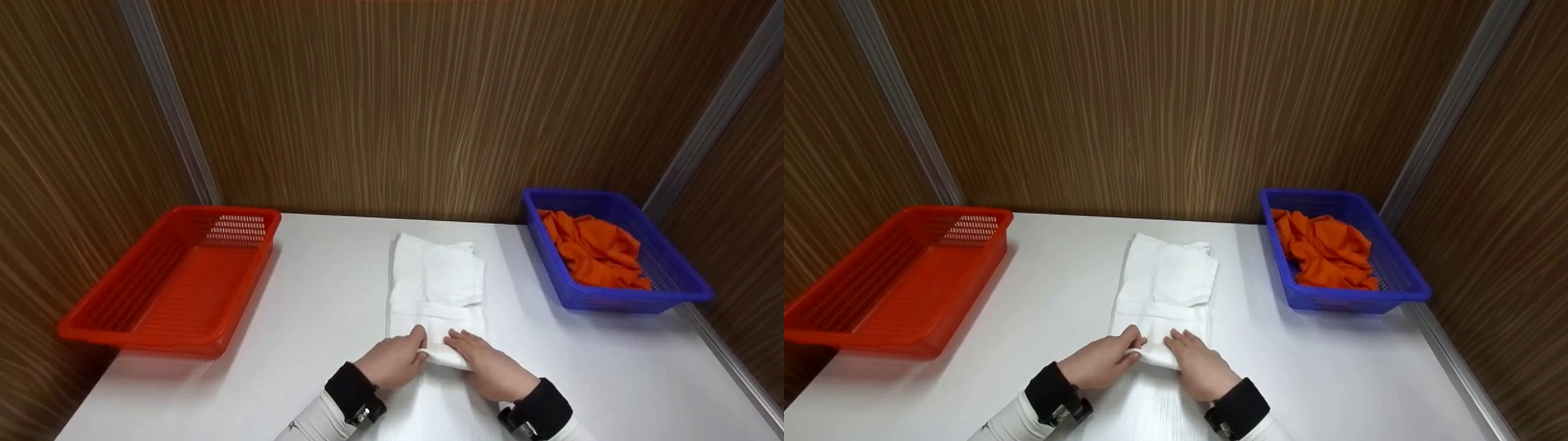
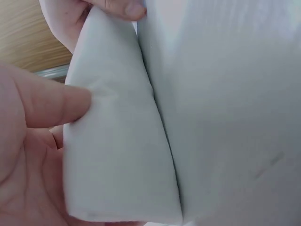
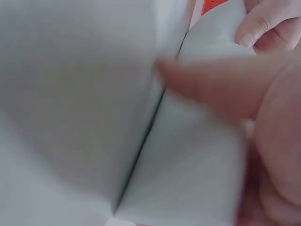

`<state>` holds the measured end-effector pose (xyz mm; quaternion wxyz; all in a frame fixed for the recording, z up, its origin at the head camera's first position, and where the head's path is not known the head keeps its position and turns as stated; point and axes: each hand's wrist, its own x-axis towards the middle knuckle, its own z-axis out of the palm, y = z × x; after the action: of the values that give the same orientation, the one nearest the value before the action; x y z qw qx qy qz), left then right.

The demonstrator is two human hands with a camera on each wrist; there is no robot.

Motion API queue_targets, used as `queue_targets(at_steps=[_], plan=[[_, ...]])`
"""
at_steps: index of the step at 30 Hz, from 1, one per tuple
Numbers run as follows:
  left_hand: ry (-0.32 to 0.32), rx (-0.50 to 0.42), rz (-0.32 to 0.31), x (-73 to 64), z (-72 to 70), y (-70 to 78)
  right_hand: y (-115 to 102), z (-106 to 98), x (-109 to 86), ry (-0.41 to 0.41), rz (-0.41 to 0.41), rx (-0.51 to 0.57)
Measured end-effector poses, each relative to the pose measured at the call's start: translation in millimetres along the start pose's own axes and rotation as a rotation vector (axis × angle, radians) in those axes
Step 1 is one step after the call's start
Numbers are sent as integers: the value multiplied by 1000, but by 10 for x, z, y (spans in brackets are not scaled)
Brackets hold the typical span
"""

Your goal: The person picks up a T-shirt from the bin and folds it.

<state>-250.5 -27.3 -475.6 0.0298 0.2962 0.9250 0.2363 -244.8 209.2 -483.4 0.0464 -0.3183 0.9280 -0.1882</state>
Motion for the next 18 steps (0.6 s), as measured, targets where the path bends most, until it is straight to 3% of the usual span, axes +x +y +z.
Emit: queue_targets(at_steps=[4, 7, 10, 14, 18], plan=[[-17, 39, -8, -7, 0, -21, -1, -16, -6, -3, -5, -30], [-33, 161, -20, -15, 5, -28, 11, -37, -12, -17, -16, -50], [-11, 285, -28, -27, -14, -31, 31, -73, -30, -6, -42, -83], [32, 264, -45, -49, -85, -63, 76, -131, -63, 47, -86, -125], [-1, 171, -61, -67, -173, -85, 113, -216, -96, 58, -86, -98]])
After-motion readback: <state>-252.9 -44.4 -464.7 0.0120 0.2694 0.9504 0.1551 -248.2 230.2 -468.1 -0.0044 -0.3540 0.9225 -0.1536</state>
